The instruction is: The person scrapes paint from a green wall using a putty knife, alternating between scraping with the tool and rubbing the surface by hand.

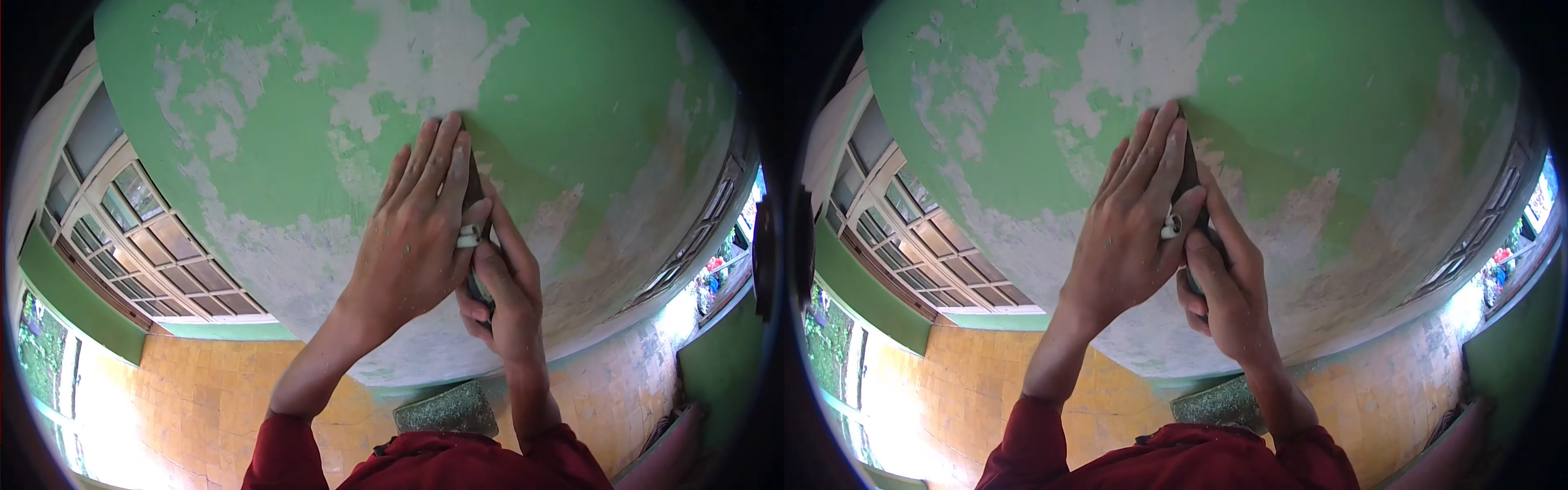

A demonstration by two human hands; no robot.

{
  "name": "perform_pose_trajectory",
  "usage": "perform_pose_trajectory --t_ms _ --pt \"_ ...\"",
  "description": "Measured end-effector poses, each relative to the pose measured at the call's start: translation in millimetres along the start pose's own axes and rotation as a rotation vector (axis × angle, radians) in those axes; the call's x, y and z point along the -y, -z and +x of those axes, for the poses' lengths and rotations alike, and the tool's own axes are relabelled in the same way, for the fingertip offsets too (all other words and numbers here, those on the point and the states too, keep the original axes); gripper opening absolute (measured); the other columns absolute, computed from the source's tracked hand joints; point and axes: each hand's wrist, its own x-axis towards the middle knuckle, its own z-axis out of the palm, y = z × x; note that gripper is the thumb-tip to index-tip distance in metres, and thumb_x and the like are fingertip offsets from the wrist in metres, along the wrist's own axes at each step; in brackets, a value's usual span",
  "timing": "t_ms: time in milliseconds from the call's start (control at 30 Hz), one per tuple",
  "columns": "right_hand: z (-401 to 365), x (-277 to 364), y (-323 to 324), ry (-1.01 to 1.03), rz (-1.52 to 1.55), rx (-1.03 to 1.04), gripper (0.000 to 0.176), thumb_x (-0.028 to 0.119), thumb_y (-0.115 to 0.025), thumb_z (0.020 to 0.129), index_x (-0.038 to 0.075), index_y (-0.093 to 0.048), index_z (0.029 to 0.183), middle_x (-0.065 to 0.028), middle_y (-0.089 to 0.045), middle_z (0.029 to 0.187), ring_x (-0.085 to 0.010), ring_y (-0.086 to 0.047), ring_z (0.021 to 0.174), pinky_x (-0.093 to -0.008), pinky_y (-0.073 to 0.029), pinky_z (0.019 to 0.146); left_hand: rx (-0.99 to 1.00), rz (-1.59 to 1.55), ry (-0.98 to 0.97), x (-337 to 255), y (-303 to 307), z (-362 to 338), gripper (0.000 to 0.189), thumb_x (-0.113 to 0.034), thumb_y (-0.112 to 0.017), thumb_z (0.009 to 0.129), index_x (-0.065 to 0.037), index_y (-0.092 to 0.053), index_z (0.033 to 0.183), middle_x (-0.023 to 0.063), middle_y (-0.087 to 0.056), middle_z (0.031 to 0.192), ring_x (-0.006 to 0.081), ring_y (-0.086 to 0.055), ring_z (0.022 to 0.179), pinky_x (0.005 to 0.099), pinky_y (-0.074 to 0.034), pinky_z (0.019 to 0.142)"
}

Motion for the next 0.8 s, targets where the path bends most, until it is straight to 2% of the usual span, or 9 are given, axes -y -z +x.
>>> perform_pose_trajectory --t_ms 100,367,433,567,767,800 --pt "13.3 3.6 -3.0 0.030 -0.013 0.019 0.063 0.005 -0.037 0.103 0.009 -0.022 0.165 0.0044 -0.048 0.077 -0.0012 -0.035 0.046 -0.0187 -0.030 0.038 -0.063 0.014 -0.068 11.9 3.0 12.7 0.062 -0.021 -0.058 0.101 0.011 -0.040 0.150 0.0269 -0.038 0.160 0.0458 -0.035 0.149 0.0546 -0.030 0.121" --pt "0.9 -6.7 -6.2 0.004 -0.012 -0.033 0.062 0.006 -0.039 0.105 0.008 -0.023 0.165 0.0036 -0.052 0.078 -0.0007 -0.037 0.046 -0.0186 -0.031 0.039 0.001 -0.046 -0.012 6.3 2.0 -1.6 0.062 -0.023 -0.057 0.101 0.009 -0.040 0.152 0.0260 -0.035 0.162 0.0452 -0.033 0.150 0.0567 -0.030 0.121" --pt "3.8 -3.0 -6.6 0.054 -0.050 -0.043 0.060 0.008 -0.034 0.104 0.001 -0.023 0.163 0.0008 -0.056 0.075 -0.0015 -0.035 0.042 -0.0191 -0.028 0.034 0.012 0.009 -0.022 4.0 5.4 5.1 0.064 -0.025 -0.058 0.101 0.008 -0.039 0.153 0.0249 -0.034 0.163 0.0448 -0.032 0.151 0.0572 -0.029 0.121" --pt "4.5 -12.8 -6.9 0.084 -0.056 -0.049 0.060 0.009 -0.035 0.104 0.002 -0.023 0.163 0.0020 -0.055 0.071 -0.0013 -0.034 0.042 -0.0189 -0.029 0.034 0.009 0.005 -0.019 6.8 -0.7 -0.1 0.064 -0.025 -0.058 0.101 0.008 -0.039 0.153 0.0239 -0.034 0.164 0.0445 -0.032 0.151 0.0574 -0.029 0.121" --pt "3.0 -9.4 -10.4 0.094 -0.058 -0.061 0.060 0.010 -0.036 0.105 0.002 -0.024 0.163 0.0006 -0.054 0.076 -0.0014 -0.035 0.042 -0.0187 -0.028 0.035 -0.008 -0.020 -0.037 8.6 3.0 3.0 0.063 -0.025 -0.057 0.101 0.006 -0.039 0.154 0.0234 -0.035 0.163 0.0445 -0.030 0.152 0.0575 -0.028 0.121" --pt "2.7 -8.5 -7.1 0.074 -0.046 -0.047 0.060 0.009 -0.037 0.106 0.005 -0.023 0.164 0.0024 -0.052 0.075 -0.0007 -0.035 0.045 -0.0187 -0.030 0.037 -0.009 -0.028 -0.038 8.8 0.7 1.3 0.063 -0.024 -0.057 0.101 0.006 -0.039 0.154 0.0232 -0.035 0.163 0.0445 -0.031 0.152 0.0576 -0.027 0.121"
